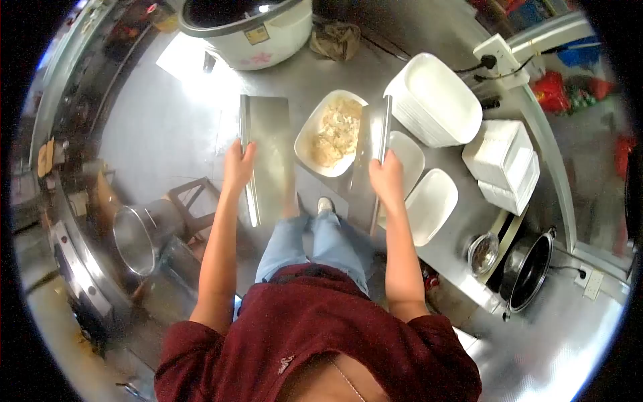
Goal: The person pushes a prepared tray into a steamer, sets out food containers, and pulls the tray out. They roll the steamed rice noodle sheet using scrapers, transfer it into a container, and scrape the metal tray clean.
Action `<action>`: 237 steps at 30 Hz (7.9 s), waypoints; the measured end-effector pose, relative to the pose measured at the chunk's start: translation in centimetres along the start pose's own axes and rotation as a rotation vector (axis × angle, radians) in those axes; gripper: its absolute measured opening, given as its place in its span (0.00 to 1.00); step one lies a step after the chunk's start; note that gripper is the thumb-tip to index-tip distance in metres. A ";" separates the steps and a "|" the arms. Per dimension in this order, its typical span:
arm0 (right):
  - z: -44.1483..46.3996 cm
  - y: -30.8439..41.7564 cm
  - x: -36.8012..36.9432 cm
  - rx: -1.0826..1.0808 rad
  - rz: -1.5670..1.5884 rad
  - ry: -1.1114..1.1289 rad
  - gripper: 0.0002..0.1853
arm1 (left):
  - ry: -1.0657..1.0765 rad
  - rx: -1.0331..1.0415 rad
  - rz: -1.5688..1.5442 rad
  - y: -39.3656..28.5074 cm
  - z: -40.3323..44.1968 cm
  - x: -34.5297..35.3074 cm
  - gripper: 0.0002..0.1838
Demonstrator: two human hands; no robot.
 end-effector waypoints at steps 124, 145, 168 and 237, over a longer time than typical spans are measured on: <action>-88.4 22.1 63.8 -2.850 -0.321 2.024 0.14 | -2.409 -1.872 -1.301 24.7 -61.9 8.5 0.09; -69.1 8.9 42.1 -2.883 -0.858 2.205 0.09 | -2.224 -1.765 -1.267 21.7 -64.6 10.7 0.21; -39.7 19.1 60.4 -2.321 -0.753 1.787 0.13 | -1.891 -1.769 -0.998 24.6 -66.7 5.9 0.17; -44.4 21.9 56.8 -2.633 -0.927 2.414 0.10 | -1.550 -2.063 -0.912 28.7 -55.4 6.7 0.12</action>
Point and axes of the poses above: each hand's wrist, its own z-axis towards the middle knuckle, its own x-axis out of the palm, y = z × x, the point moved 5 cm from there along z, towards the middle knuckle, and after that the axes turned 13 degrees about -x, right-handed, at the moved point
